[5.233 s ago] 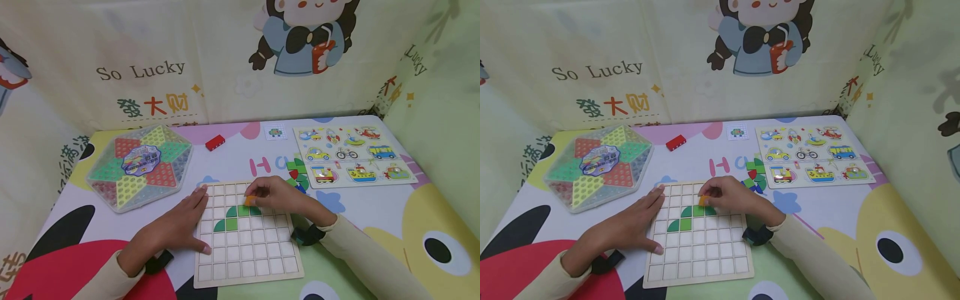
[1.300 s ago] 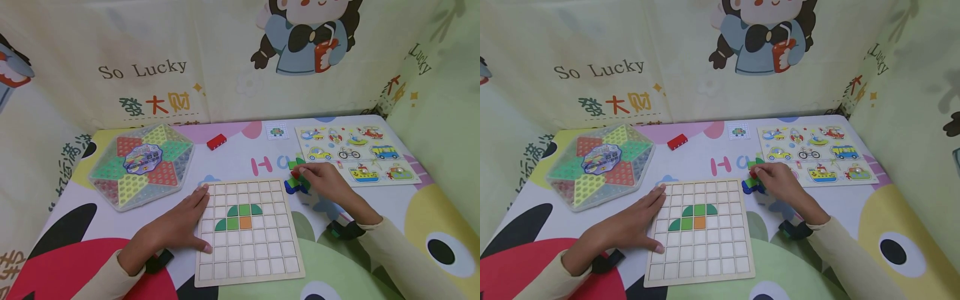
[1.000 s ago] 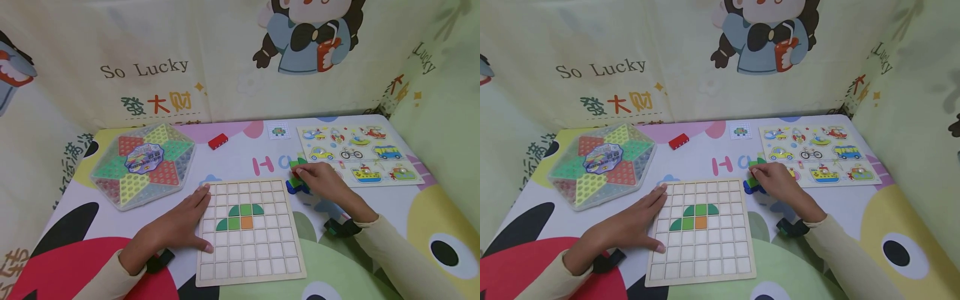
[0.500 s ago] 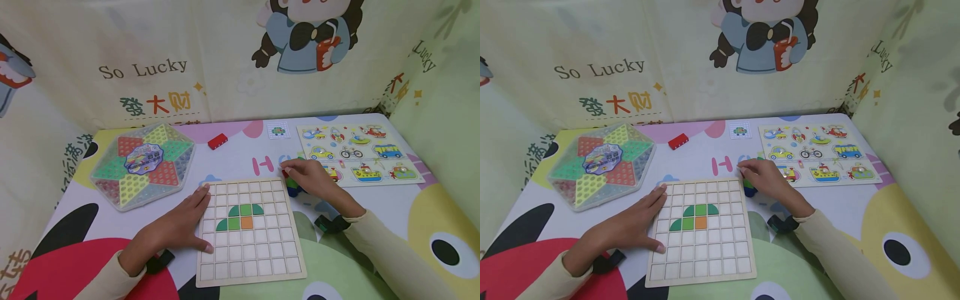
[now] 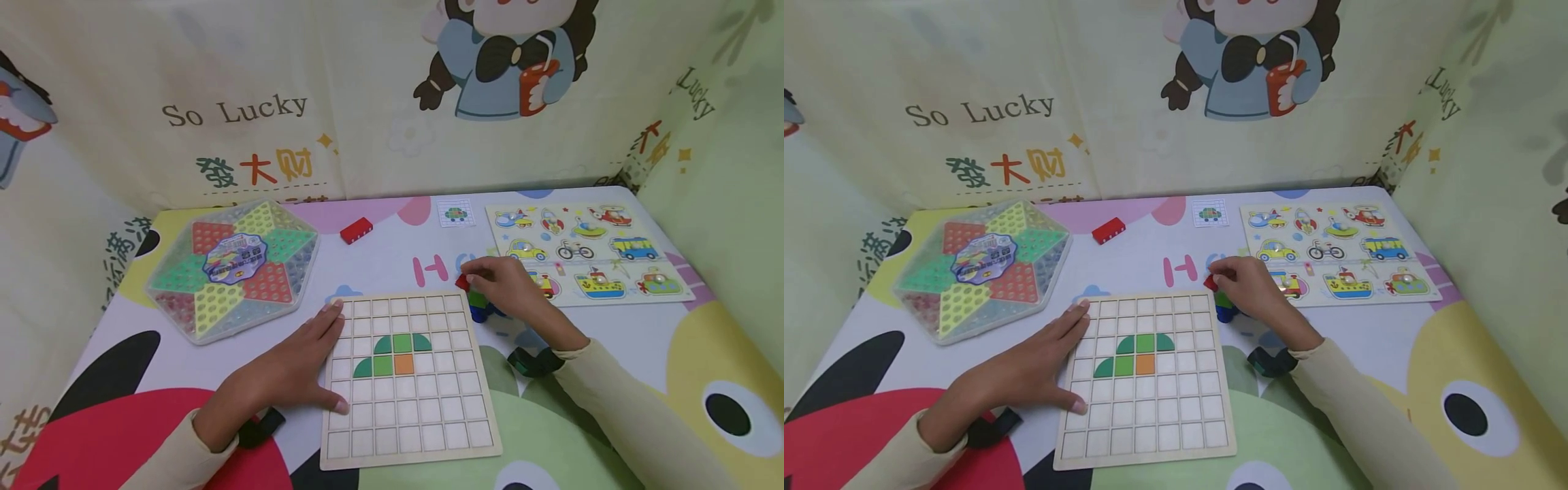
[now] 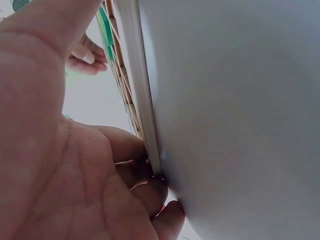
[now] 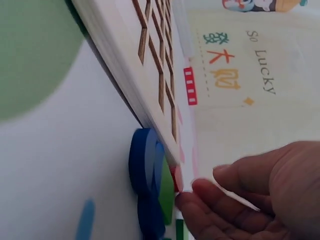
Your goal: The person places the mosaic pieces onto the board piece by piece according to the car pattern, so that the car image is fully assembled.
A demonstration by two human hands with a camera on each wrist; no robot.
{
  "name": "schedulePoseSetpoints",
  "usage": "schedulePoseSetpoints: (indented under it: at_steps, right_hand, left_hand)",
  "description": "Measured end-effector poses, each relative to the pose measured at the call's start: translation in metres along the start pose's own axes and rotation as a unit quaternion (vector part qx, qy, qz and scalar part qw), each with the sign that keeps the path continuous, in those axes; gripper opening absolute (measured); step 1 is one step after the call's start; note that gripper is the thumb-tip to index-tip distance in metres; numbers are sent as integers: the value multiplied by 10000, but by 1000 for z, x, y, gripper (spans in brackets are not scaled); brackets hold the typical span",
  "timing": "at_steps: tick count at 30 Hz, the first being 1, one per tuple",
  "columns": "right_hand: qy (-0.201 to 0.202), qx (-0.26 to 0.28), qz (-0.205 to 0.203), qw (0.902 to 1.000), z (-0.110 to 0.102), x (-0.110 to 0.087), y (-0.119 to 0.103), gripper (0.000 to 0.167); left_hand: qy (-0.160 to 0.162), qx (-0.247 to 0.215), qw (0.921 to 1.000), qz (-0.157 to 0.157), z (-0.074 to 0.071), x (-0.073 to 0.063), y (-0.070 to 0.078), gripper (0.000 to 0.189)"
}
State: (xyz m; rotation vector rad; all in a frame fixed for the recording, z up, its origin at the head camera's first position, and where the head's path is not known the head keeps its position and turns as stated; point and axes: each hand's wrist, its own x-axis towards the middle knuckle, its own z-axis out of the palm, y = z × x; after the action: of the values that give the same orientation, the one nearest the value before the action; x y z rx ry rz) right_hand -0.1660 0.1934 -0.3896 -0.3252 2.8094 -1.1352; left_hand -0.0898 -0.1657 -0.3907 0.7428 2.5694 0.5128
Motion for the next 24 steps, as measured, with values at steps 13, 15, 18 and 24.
schedulePoseSetpoints:
  at_steps: [13, 15, 18, 24]
  right_hand:
    - [-120, -397, -41, 9991, 12, 13, -1, 27]
    - [-175, -592, -41, 9981, 12, 14, -3, 26]
    - [-266, -718, -46, 9971, 11, 15, -5, 24]
    - [-229, -711, -62, 9972, 11, 14, -6, 18]
  left_hand:
    - [41, -92, 9999, 110, 0, 0, 1, 127]
    - [34, -94, 9999, 106, 0, 0, 1, 127]
    - [18, -108, 9999, 101, -1, -1, 1, 127]
    - [8, -119, 9999, 115, -1, -1, 1, 127]
